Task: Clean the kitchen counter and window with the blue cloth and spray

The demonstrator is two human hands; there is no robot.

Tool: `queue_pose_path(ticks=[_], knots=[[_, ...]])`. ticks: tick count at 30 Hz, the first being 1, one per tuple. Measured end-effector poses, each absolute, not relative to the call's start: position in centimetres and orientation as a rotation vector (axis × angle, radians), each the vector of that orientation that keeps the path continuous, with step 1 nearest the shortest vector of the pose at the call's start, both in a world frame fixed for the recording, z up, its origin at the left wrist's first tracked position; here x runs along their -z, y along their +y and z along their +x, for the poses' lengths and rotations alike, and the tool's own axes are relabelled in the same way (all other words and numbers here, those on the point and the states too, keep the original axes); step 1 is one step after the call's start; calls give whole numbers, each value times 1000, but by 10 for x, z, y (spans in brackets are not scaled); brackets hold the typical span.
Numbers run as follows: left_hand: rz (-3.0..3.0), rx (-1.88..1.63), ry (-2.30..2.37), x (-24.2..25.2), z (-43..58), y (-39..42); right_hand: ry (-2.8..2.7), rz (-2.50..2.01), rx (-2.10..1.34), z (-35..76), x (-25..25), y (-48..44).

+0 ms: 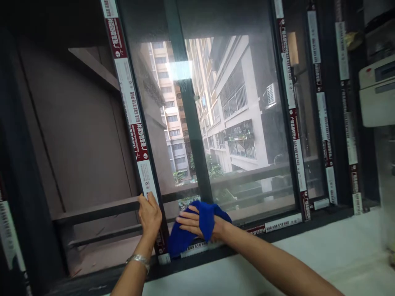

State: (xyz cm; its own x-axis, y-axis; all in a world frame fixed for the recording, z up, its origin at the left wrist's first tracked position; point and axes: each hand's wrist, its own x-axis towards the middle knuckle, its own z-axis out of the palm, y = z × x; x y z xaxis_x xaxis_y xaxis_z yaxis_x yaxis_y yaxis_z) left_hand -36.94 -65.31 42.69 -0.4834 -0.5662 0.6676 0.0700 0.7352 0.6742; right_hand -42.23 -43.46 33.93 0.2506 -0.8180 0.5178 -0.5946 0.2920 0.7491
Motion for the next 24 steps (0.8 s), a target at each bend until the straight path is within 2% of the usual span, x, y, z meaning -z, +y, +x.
queue_pose_path(ticks=[5,7,9,11,14,18,24], knots=[[360,778,-1949,-427,-370,-655,-1567,1220,288,-427,-495,-430],[357,762,-1962,-427,-369,-655,-1664,1026,203,-426,-550,-411],[366,748,-1982,-428,-367,-655,-1718,798,67,-428,-586,-377],[379,739,-2006,-429,-366,-653,-1749,575,-35,-432,-597,-329],[442,744,-2018,-432,-367,-650,-1792,295,-112,-436,-573,-247],[530,751,-2033,-434,-374,-648,-1840,16,-248,-440,-501,-163],[618,673,-2066,-430,-379,-646,-1844,-181,-473,-451,-355,-155]])
